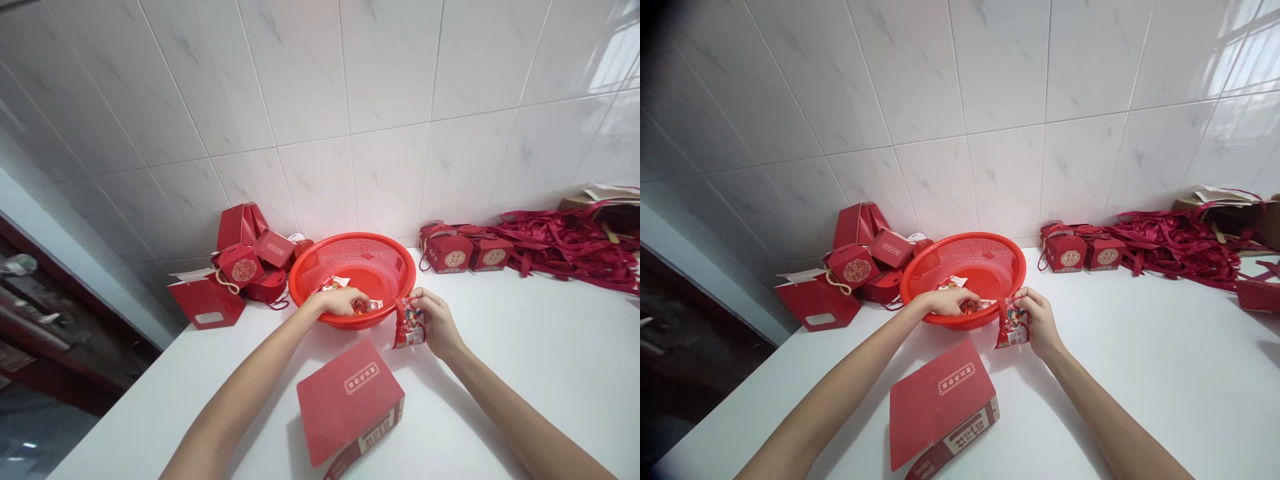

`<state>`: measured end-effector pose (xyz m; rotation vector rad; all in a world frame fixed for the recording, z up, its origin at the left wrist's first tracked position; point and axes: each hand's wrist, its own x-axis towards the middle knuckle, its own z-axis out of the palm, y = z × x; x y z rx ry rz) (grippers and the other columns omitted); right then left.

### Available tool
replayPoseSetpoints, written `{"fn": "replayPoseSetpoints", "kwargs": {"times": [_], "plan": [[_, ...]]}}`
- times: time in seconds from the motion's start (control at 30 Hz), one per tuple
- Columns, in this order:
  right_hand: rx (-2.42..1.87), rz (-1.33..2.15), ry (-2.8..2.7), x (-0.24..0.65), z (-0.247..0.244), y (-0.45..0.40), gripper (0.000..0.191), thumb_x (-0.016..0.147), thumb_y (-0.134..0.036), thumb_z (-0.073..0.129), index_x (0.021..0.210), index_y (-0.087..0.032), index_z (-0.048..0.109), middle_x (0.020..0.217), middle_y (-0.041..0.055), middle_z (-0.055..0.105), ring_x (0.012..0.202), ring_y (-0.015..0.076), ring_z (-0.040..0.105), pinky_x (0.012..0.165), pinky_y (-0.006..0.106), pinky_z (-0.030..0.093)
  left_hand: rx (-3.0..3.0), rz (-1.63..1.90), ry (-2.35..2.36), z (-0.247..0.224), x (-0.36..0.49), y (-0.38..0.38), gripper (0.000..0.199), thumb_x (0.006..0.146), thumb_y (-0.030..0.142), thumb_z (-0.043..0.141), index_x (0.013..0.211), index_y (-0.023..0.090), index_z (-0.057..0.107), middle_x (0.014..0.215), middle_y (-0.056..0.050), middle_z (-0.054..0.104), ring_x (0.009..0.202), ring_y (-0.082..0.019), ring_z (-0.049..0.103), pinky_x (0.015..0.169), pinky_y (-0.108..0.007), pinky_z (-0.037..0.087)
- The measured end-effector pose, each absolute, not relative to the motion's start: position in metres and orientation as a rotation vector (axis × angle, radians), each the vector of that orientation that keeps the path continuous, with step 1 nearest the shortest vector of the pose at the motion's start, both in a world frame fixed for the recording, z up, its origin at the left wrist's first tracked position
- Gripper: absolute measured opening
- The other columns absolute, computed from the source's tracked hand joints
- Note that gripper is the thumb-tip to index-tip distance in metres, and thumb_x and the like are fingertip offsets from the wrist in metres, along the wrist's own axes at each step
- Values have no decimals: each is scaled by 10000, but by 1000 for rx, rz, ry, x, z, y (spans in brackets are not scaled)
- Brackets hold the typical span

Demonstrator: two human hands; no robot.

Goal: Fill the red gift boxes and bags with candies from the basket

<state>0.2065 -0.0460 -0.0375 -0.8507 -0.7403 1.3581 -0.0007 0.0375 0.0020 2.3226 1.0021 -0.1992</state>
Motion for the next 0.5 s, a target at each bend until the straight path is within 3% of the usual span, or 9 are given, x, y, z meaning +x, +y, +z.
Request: {"fn": "replayPoseSetpoints", "kwargs": {"times": [0.3, 0.5], "plan": [[-843, 1338, -796, 207, -40, -46, 152, 522, -260, 714, 575, -213, 580, 484, -43, 559, 434, 113, 430, 438, 244, 311, 2332, -291, 1033, 3, 0, 36, 268, 713, 42, 563, 847, 162, 761, 758, 18, 696, 745, -134, 604, 619, -182, 409], [-858, 1309, -809, 209, -42, -44, 156, 516, -265, 726, 576, -212, 593, 519, -32, 599, 457, 120, 462, 437, 236, 317, 2400, -336, 1052, 3, 2, 36, 236, 728, 107, 612, 883, 167, 780, 788, 0, 721, 778, -159, 624, 638, -198, 421]]}}
